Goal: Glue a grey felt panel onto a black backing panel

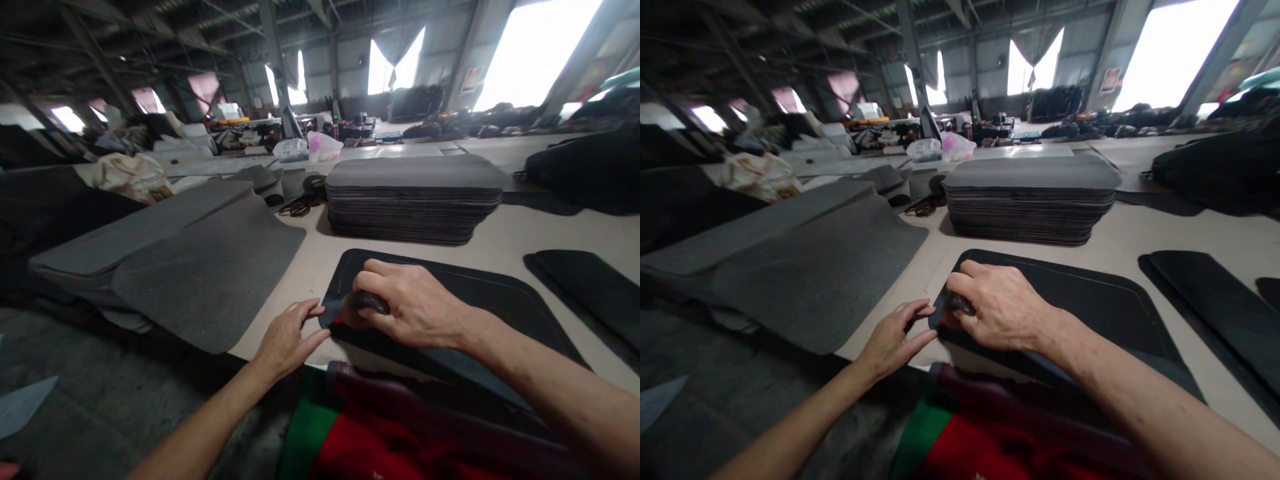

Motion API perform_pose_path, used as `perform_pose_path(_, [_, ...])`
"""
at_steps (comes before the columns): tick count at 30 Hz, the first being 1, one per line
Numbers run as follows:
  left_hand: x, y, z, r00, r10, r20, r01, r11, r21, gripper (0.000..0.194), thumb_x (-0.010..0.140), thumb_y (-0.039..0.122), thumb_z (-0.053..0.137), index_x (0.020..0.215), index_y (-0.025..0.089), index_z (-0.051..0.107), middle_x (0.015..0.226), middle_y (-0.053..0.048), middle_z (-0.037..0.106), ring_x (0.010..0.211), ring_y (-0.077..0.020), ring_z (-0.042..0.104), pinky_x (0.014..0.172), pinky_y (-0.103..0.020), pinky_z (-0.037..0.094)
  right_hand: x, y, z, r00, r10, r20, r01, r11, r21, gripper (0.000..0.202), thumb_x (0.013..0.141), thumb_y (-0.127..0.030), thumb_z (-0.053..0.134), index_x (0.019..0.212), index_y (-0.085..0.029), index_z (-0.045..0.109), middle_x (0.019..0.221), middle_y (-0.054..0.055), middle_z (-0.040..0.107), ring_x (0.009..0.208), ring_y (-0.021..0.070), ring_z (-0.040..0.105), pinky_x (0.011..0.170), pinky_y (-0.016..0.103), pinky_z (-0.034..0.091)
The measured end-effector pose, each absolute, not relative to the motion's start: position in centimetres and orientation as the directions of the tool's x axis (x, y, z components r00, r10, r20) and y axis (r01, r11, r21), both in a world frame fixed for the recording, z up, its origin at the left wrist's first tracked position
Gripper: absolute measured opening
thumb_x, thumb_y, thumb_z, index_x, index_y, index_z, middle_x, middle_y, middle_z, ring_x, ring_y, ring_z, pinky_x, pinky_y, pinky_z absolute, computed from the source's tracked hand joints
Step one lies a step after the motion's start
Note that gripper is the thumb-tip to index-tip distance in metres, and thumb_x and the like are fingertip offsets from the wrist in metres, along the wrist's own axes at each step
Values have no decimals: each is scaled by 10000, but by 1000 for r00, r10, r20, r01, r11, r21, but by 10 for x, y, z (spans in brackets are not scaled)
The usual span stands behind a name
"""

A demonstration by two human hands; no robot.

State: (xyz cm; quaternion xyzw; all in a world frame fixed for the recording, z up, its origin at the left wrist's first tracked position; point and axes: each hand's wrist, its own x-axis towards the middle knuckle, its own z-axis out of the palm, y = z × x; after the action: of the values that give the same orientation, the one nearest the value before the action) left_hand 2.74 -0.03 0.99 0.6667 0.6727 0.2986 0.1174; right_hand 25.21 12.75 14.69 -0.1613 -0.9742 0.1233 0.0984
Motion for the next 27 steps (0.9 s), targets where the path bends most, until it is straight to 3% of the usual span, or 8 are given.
perform_pose_path(15, [28, 0, 11, -99, 969, 225, 816, -50, 576, 531, 843, 322, 736, 1305, 231, 490, 1207, -55, 668, 1143, -242, 608, 981, -399, 488, 252, 128, 147, -938, 319, 137, 271, 920, -285, 84, 897, -291, 553, 910, -208, 557, 907, 16, 546, 760, 163, 531, 619, 284, 298])
perform_pose_path(27, [25, 2, 7, -93, 968, 231, 829, -54, 556, 545, 853, 372, 737, 1318, 236, 488, 1211, -37, 674, 1154, -222, 598, 997, -386, 476, 325, 145, 159, -880, 474, -10, 456, 839, -298, 44, 881, -262, 560, 884, -219, 549, 890, 5, 574, 733, 161, 520, 652, 282, 318])
